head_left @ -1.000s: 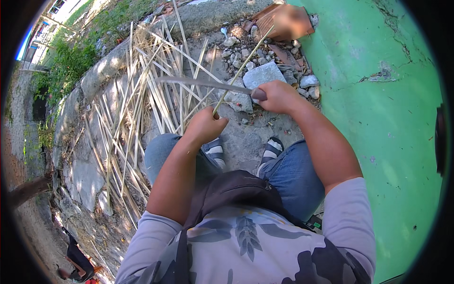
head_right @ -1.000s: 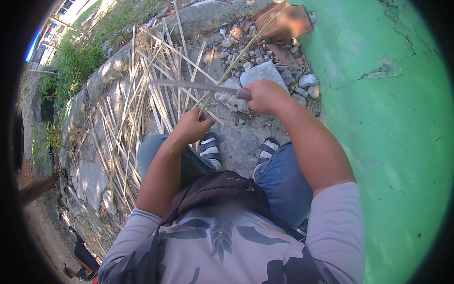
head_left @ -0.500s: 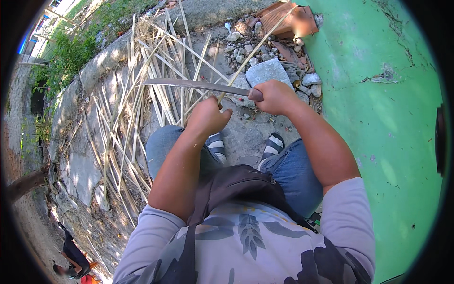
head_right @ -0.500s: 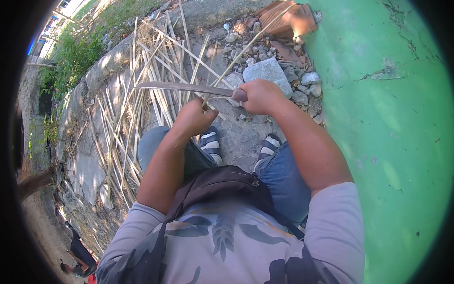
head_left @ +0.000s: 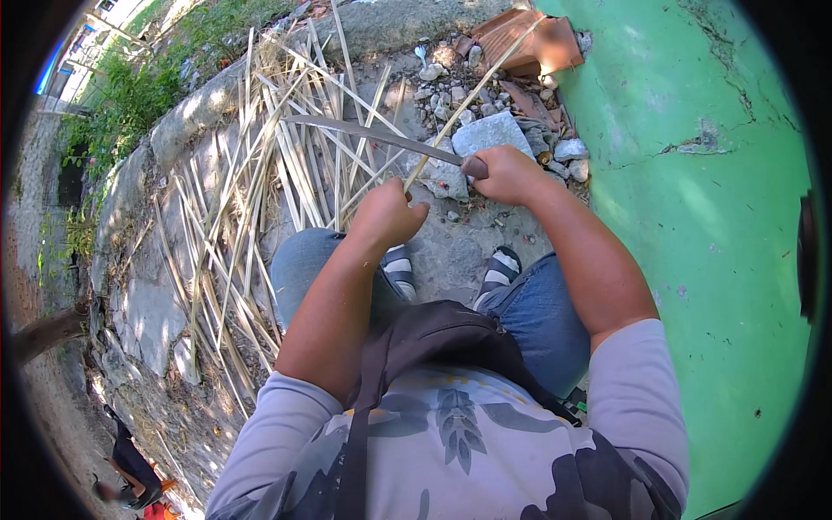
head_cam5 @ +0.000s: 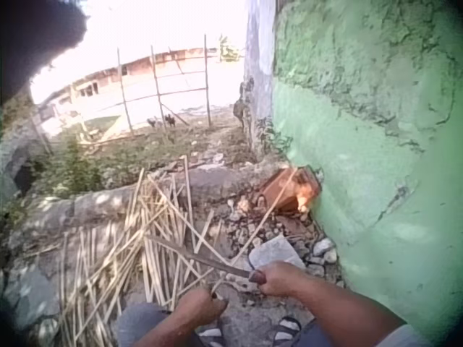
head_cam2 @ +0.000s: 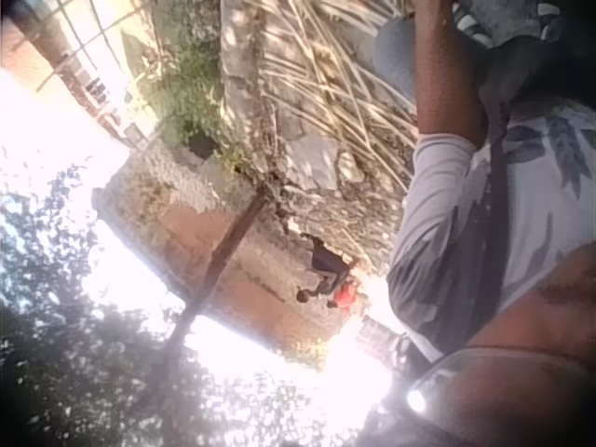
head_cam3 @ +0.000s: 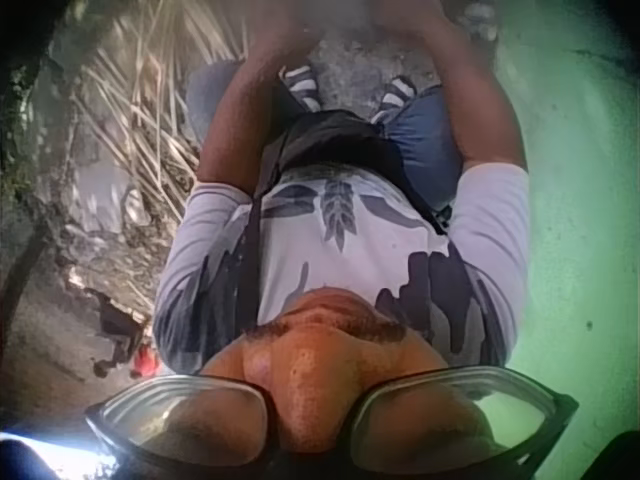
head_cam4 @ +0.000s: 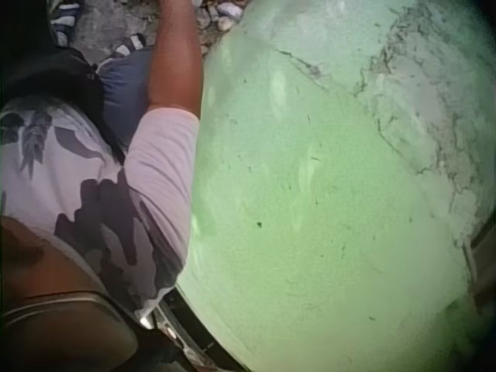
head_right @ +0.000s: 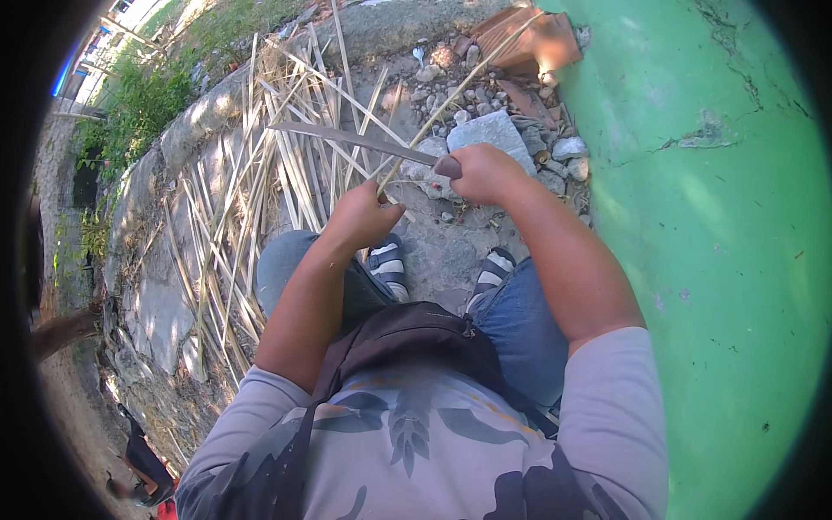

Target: The person trims and scrapes bamboo strips with a machete, holding each strip by hand and shaving along its length.

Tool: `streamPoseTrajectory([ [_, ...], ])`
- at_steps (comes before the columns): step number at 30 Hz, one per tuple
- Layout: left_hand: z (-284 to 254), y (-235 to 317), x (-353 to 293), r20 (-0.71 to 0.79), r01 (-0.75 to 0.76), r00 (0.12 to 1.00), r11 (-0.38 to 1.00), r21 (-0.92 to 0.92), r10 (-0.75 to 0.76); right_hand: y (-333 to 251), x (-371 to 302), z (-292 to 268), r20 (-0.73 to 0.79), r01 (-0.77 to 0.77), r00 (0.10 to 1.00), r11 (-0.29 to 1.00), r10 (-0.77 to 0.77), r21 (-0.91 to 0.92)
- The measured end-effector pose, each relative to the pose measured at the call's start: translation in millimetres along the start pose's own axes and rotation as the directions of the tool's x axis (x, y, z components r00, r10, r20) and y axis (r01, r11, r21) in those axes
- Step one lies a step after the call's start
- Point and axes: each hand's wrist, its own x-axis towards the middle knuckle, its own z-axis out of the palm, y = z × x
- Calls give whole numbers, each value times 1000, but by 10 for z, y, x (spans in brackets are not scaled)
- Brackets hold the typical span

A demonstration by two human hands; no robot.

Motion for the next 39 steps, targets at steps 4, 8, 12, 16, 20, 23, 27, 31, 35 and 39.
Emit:
streamPoseTrajectory([
  [4, 3, -32, -36, -9, -16, 1000, 1000, 3, 16, -184, -40, -70, 78, -4, 997, 998, 8, -55],
  [8, -56, 24, -15, 14, -11, 1000, 1000, 25, 10, -42, -12, -64, 33, -75, 997, 997, 74, 29],
  [12, -45, -37, -13, 24, -9, 1000, 1000, 3, 9, -107, 20, -43, 31, -5, 1000, 999, 7, -43],
  [16, -33, 41, -49, -9, -16, 1000, 1000, 13, 16, 86, 43, -83, 55, -176, 984, 982, 172, 74],
  [20, -92, 13, -16, 12, -1, 1000, 1000, -3, 1, 27, 45, -30, 15, 0, 1000, 998, 1, -56],
  [23, -89, 39, -53, 14, 10, 1000, 1000, -8, -10, -75, -8, -98, 137, -13, 990, 994, 29, -113],
  [27, -10, 17, -1, -5, -28, 1000, 1000, 9, 28, 256, 20, -134, -10, -169, 985, 977, 172, 132],
  [31, -102, 9, -24, 11, 4, 1000, 1000, 16, -4, 5, 21, -108, 56, -51, 997, 998, 52, -21],
  [35, -90, 25, -60, 4, -2, 1000, 1000, 11, 2, -12, 62, -239, 150, -174, 972, 983, 180, -52],
  [39, -22, -1, 38, 0, -33, 999, 999, 16, 33, 507, 72, -83, -86, -173, 978, 970, 190, 170],
])
